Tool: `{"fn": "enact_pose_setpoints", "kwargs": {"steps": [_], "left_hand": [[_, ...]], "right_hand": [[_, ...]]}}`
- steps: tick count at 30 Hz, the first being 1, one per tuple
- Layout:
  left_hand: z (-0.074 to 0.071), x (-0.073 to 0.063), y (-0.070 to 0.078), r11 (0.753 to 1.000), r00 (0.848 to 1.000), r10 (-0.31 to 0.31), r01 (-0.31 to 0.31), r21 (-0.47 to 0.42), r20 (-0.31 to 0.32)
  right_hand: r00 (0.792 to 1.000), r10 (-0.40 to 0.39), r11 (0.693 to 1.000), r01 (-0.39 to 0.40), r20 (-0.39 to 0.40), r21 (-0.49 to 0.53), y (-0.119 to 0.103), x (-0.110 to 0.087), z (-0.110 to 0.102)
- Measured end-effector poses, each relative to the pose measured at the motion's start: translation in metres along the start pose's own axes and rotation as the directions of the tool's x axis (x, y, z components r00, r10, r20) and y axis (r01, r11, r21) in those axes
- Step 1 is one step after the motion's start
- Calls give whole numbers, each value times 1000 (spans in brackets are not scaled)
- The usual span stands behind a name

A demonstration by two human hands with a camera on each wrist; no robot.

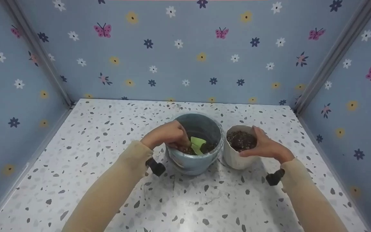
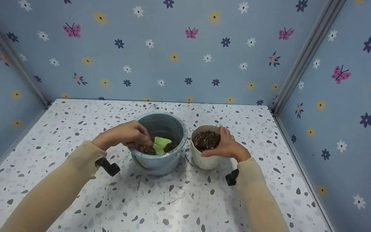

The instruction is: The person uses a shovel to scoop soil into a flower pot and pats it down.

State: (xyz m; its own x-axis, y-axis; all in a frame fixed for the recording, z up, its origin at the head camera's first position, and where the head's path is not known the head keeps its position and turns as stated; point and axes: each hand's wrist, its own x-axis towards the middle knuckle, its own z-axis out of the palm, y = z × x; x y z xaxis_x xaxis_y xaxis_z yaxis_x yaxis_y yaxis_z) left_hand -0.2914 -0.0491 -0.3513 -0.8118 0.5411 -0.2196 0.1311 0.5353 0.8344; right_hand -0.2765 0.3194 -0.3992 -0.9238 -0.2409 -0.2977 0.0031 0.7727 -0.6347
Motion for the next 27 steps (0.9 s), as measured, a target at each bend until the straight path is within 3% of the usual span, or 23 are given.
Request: {"fn": "enact_pose_setpoints", "kwargs": {"steps": [7, 13, 19, 27], "left_hand": [[-3, -5, -3, 997, 999, 8, -11, -75, -33], [-7, -10, -6, 998, 996, -6, 0, -65, -90], [-9, -18, -7, 993, 997, 6, -16, -121, -83], [-12, -21, -11, 985, 991, 8, -31, -172, -134]], "right_hand": [[1000, 8, 1000, -8, -10, 1, 2, -1, -2], [1000, 9, 1000, -9, -6, -2, 2, -1, -1], [1000, -4, 1000, 4, 2, 4, 2, -1, -1], [1000, -7, 1000, 7, -2, -2, 2, 0, -1]]}}
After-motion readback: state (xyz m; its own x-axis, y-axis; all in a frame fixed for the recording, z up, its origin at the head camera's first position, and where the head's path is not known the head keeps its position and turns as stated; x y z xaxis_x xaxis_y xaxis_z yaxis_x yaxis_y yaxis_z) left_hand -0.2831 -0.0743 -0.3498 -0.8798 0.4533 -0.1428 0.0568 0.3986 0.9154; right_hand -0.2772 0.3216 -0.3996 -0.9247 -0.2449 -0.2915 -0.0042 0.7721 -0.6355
